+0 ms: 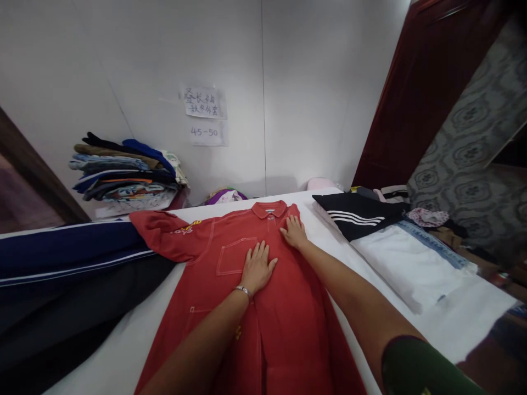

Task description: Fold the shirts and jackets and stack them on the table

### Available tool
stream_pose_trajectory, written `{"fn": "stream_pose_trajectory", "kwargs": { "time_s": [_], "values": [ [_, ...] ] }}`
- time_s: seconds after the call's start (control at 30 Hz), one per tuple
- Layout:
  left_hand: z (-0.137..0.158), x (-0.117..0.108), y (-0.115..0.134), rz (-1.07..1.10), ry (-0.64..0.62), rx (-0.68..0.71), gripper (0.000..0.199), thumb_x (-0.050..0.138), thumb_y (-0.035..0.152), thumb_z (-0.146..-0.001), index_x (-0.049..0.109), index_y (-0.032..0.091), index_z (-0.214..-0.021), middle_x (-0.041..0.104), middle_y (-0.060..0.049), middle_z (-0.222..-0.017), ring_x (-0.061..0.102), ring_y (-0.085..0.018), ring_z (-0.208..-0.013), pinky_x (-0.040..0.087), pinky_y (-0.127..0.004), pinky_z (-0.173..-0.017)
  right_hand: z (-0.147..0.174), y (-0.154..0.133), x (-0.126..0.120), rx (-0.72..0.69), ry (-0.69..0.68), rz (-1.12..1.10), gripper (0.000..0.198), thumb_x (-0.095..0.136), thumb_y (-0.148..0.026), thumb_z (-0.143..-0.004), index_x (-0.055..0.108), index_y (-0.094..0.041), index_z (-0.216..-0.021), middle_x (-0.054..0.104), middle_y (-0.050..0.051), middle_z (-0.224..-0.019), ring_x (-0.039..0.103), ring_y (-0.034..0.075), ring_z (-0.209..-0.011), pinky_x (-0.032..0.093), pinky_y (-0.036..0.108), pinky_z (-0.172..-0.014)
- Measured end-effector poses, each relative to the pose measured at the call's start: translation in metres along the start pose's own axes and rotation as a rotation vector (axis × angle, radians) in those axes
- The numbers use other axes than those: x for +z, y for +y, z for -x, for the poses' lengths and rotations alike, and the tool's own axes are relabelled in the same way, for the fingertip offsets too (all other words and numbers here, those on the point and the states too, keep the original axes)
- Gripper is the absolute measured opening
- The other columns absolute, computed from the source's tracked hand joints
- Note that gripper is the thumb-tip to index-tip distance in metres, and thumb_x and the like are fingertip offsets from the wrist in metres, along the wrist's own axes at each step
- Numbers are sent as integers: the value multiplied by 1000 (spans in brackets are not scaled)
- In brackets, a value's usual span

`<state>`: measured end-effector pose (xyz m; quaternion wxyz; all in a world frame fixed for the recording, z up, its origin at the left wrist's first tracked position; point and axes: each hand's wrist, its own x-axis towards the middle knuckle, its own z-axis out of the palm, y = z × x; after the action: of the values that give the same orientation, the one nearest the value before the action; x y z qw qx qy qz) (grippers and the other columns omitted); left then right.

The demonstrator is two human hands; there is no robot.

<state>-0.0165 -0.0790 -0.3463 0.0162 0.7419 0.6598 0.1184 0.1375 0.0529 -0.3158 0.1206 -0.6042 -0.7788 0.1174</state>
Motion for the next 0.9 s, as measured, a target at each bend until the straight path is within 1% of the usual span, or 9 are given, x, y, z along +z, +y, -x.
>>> {"fn": "stream_pose_trajectory", "kwargs": {
  "time_s": [0.1, 0.23, 0.3, 0.37, 0.47, 0.57, 0.67, 0.83, 0.9],
  "values": [
    [0, 1, -1, -8, 16, -1, 64, 28, 51, -96, 39, 15, -147, 32, -13, -157, 26, -26, -147, 21, -48, -119, -23, 3, 4, 7, 41, 1, 72, 28, -50, -98, 14, -7, -155, 4, 12, -164, -1, 24, -150, 4, 43, -119],
    [0, 3, -1, -18, 24, 5, 64, 27, 52, -96, 41, 14, -146, 34, -13, -156, 28, -27, -146, 22, -49, -119, -43, 11, 15, 29, -84, -5, 78, 26, -58, -97, 18, -6, -154, 10, 12, -163, 6, 24, -150, 4, 43, -119],
    [0, 3, -1, -23, 17, 3, 65, 26, 52, -96, 41, 13, -146, 34, -13, -156, 28, -27, -146, 21, -49, -119, -48, 14, 19, 33, -116, 2, 78, 24, -59, -96, 20, -7, -154, 11, 11, -163, 8, 24, -150, 5, 43, -119],
    [0, 3, 0, -23, 15, -2, 65, 26, 51, -96, 40, 13, -146, 34, -13, -156, 28, -27, -146, 21, -49, -119, -48, 14, 20, 35, -125, 8, 78, 22, -60, -96, 18, -8, -155, 10, 9, -163, 7, 23, -150, 4, 43, -119],
    [0, 2, 0, -17, 20, -7, 65, 27, 51, -96, 40, 13, -146, 34, -13, -156, 28, -26, -146, 22, -49, -119, -39, 11, 15, 44, -137, 6, 77, 22, -59, -97, 17, -9, -155, 9, 10, -163, 6, 23, -150, 4, 44, -119],
    [-1, 2, 0, -14, 11, -3, 65, 27, 52, -96, 40, 13, -147, 33, -12, -157, 27, -27, -146, 21, -49, -119, -18, 9, 8, 60, -150, 10, 76, 22, -57, -97, 18, -8, -155, 11, 13, -163, 6, 25, -150, 6, 47, -118],
    [-2, 2, 1, -2, 10, -2, 65, 28, 52, -96, 40, 13, -146, 32, -13, -157, 27, -27, -146, 20, -49, -119, 18, 10, 5, 30, -181, 20, 74, 25, -58, -97, 25, -9, -153, 15, 15, -162, 10, 28, -150, 10, 48, -117],
    [-1, 0, 5, 46, -13, -16, 64, 27, 52, -95, 39, 16, -147, 30, -12, -158, 24, -26, -147, 17, -49, -120, 106, 20, 6, -76, -205, 57, 69, 30, -54, -98, 32, -10, -151, 21, 15, -161, 13, 27, -150, 11, 49, -118],
    [0, -2, 6, 62, -34, -23, 65, 27, 53, -95, 38, 17, -148, 29, -12, -159, 23, -26, -148, 16, -49, -120, 143, 25, 6, -106, -218, 54, 69, 32, -54, -97, 33, -11, -151, 20, 15, -161, 13, 26, -150, 11, 49, -118]
  ]
}}
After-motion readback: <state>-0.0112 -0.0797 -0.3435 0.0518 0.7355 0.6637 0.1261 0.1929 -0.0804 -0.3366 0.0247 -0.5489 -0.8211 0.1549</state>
